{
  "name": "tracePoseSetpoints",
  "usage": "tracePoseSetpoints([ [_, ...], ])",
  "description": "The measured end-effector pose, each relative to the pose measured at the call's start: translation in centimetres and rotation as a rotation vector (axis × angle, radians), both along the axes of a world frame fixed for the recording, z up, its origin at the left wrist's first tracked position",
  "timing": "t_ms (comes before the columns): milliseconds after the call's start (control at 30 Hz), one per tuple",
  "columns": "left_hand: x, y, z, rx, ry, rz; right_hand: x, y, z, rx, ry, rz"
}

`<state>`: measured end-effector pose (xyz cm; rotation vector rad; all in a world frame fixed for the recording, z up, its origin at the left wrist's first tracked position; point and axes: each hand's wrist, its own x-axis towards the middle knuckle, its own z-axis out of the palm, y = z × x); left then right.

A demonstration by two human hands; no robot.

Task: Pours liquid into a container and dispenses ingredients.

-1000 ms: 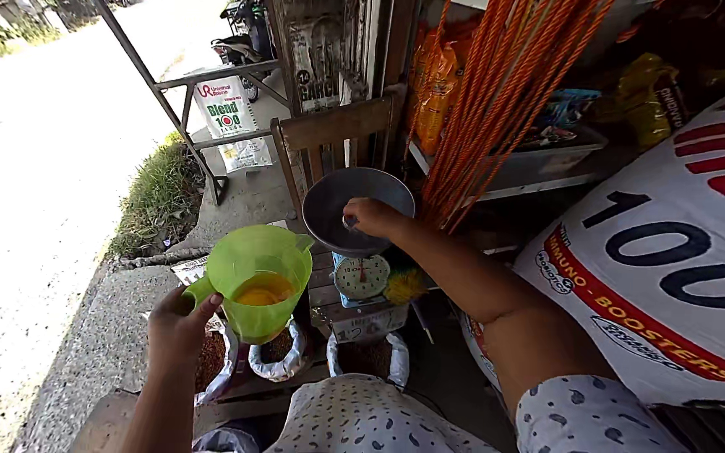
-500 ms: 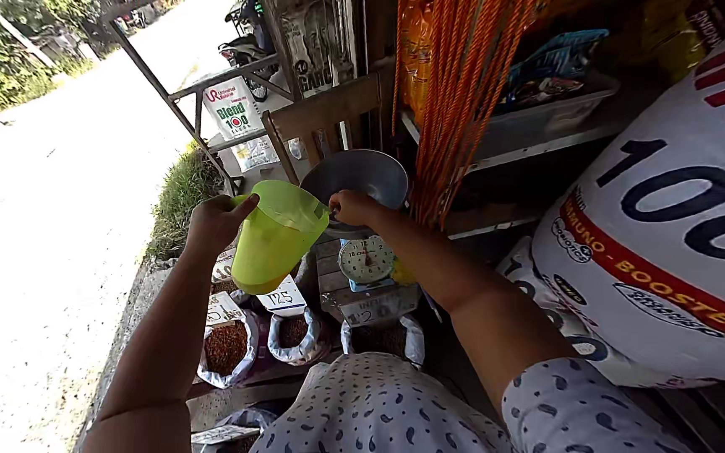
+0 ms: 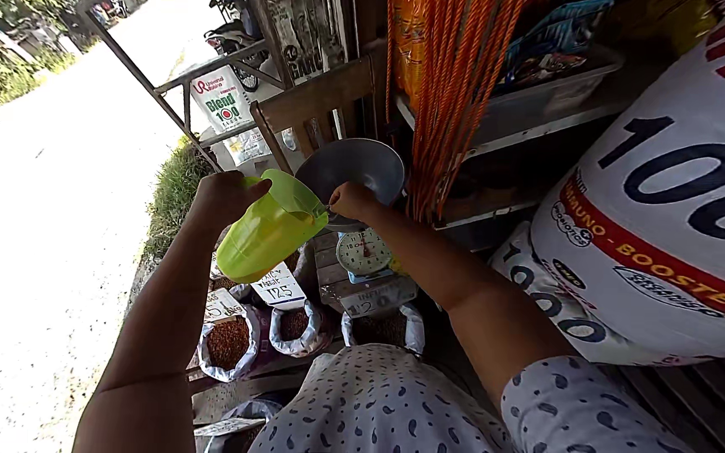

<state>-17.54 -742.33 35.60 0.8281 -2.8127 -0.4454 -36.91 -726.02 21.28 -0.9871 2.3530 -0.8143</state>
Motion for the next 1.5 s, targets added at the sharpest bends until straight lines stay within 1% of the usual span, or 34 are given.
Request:
tracePoseSetpoints([
  [533,-2.0,0.3,0.4,-0.073,-0.156,-0.049,-0.5,-0.5,-0.7,0.015,-0.037,-0.004],
  [767,-2.1,0.2,0.5,-0.068,-0.142,-0.057,-0.6,-0.7,-0.9,0.045,-0.03,0.003],
  [967,-2.2,0.3,0.8,-0.084,-0.179,-0.049,-0.7,-0.8,-1.4,0.033,-0.034,0.001],
  [1100,-2.2,0.4,1.2,-0.098,-0.204,-0.052,-0.6,-0.6,-1.0,0.043,-0.036,-0.006],
  [1500,-1.8,0.4,1.5,-0.105,-0.176,-0.039,-0.2,-0.4,-0.7,0.056,-0.041,0.002],
])
